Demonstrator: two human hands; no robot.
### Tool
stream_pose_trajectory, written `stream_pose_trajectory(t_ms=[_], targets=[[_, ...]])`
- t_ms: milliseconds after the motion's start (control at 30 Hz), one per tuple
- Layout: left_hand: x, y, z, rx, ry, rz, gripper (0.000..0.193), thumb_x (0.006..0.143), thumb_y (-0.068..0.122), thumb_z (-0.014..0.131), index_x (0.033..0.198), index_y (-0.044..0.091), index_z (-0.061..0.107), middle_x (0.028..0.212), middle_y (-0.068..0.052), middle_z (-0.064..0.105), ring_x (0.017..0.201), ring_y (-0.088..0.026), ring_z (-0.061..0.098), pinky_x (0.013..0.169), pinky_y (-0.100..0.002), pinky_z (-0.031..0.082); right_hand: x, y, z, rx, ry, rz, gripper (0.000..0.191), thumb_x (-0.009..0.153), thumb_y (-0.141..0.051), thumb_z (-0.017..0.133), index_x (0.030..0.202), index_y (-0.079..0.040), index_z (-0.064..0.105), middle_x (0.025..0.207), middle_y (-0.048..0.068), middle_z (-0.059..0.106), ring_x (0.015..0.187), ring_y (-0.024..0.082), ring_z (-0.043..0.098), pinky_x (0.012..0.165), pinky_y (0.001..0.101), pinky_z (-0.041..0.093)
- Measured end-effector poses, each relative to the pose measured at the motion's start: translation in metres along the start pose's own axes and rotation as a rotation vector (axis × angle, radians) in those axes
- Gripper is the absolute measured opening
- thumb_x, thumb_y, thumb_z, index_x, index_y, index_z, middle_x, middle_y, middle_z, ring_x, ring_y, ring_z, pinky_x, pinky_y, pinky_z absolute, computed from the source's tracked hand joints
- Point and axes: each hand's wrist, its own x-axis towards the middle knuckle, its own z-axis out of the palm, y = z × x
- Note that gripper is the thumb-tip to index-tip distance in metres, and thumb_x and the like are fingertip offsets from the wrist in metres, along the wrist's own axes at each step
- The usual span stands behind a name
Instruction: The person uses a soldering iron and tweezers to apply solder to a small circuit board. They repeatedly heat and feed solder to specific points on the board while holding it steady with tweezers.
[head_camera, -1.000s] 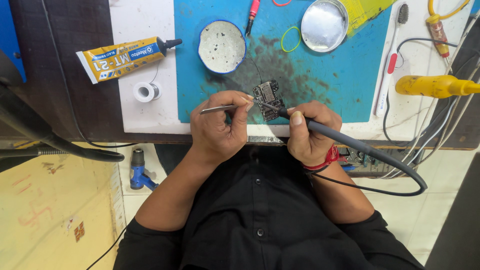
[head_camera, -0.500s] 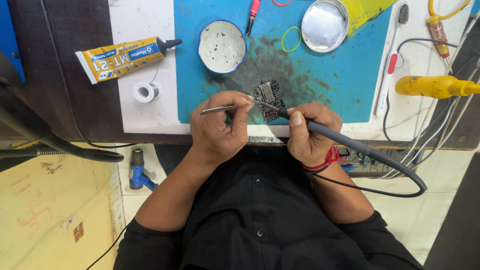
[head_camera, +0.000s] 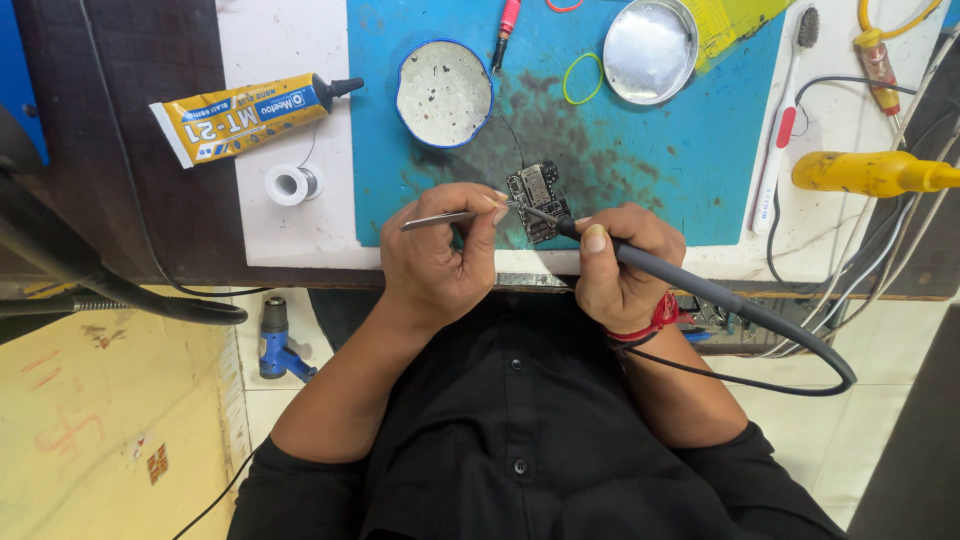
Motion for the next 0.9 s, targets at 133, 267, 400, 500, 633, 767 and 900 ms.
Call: stream_pose_trajectory(t_ms=[133, 267, 400, 500, 633, 767, 900], targets=[[-0.0001, 0.0001, -0.0002, 0.004, 0.001, -0.007, 0.02, 0.101, 0.004, 0.073, 0.107, 0.007, 0.055, 0.1, -0.005, 0.075, 0.075, -0.015, 0.074, 0.065, -0.026, 0.055, -0.0001, 0.0, 0.0013, 0.008, 0.005, 0.003, 0.013, 0.106, -0.01, 0.06, 0.097, -0.001, 0.061, 0.086, 0.011, 0.07, 0.064, 0.017, 0.065, 0.061, 0.0275, 0.05], [-0.0001, 0.0005, 0.0003, 0.0, 0.006, -0.003, 0.019, 0.101, 0.003, 0.073, 0.107, 0.007, 0.055, 0.1, -0.006, 0.075, 0.075, -0.015, 0.074, 0.065, -0.026, 0.055, 0.0002, -0.0004, -0.0003, -0.01, -0.004, 0.002, 0.013, 0.105, -0.01, 0.06, 0.096, -0.001, 0.061, 0.084, 0.011, 0.069, 0.068, 0.018, 0.064, 0.06, 0.0273, 0.049], [-0.0001, 0.0007, 0.0003, -0.001, 0.009, -0.004, 0.019, 0.102, 0.003, 0.073, 0.107, 0.008, 0.055, 0.101, -0.006, 0.075, 0.076, -0.015, 0.075, 0.066, -0.026, 0.056, 0.0005, 0.0001, 0.0003, -0.007, -0.004, -0.008, 0.012, 0.106, -0.01, 0.06, 0.097, -0.001, 0.061, 0.086, 0.011, 0.069, 0.066, 0.018, 0.065, 0.061, 0.0275, 0.05], [0.0, 0.0009, 0.0006, 0.0, 0.011, -0.007, 0.019, 0.102, 0.003, 0.073, 0.107, 0.007, 0.055, 0.1, -0.006, 0.075, 0.076, -0.015, 0.075, 0.065, -0.026, 0.055, 0.0001, 0.0001, 0.0001, -0.01, -0.004, -0.002, 0.012, 0.106, -0.01, 0.06, 0.097, -0.001, 0.061, 0.086, 0.011, 0.07, 0.067, 0.018, 0.064, 0.061, 0.0273, 0.049], [0.0, 0.0008, -0.0001, -0.006, 0.002, -0.001, 0.019, 0.101, 0.003, 0.073, 0.107, 0.007, 0.055, 0.1, -0.006, 0.075, 0.075, -0.015, 0.074, 0.065, -0.026, 0.055, -0.0003, 0.0005, -0.0003, 0.006, -0.006, 0.001, 0.013, 0.105, -0.01, 0.06, 0.096, -0.001, 0.06, 0.084, 0.011, 0.069, 0.066, 0.017, 0.062, 0.059, 0.0265, 0.048], [0.0003, 0.0008, 0.0006, -0.007, 0.008, -0.003, 0.019, 0.101, 0.002, 0.073, 0.107, 0.007, 0.055, 0.1, -0.006, 0.075, 0.075, -0.015, 0.074, 0.065, -0.026, 0.055, -0.0005, 0.0007, -0.0002, -0.003, -0.01, 0.01, 0.012, 0.106, -0.009, 0.06, 0.097, -0.001, 0.061, 0.086, 0.011, 0.069, 0.063, 0.016, 0.063, 0.061, 0.0268, 0.049], [0.0003, 0.0007, 0.0004, -0.003, 0.009, 0.003, 0.019, 0.101, 0.002, 0.073, 0.107, 0.007, 0.055, 0.1, -0.006, 0.075, 0.075, -0.015, 0.074, 0.065, -0.026, 0.055, -0.0001, 0.001, 0.0002, -0.002, -0.005, -0.001, 0.013, 0.104, -0.009, 0.06, 0.095, -0.001, 0.061, 0.083, 0.011, 0.069, 0.064, 0.016, 0.062, 0.059, 0.0265, 0.048]])
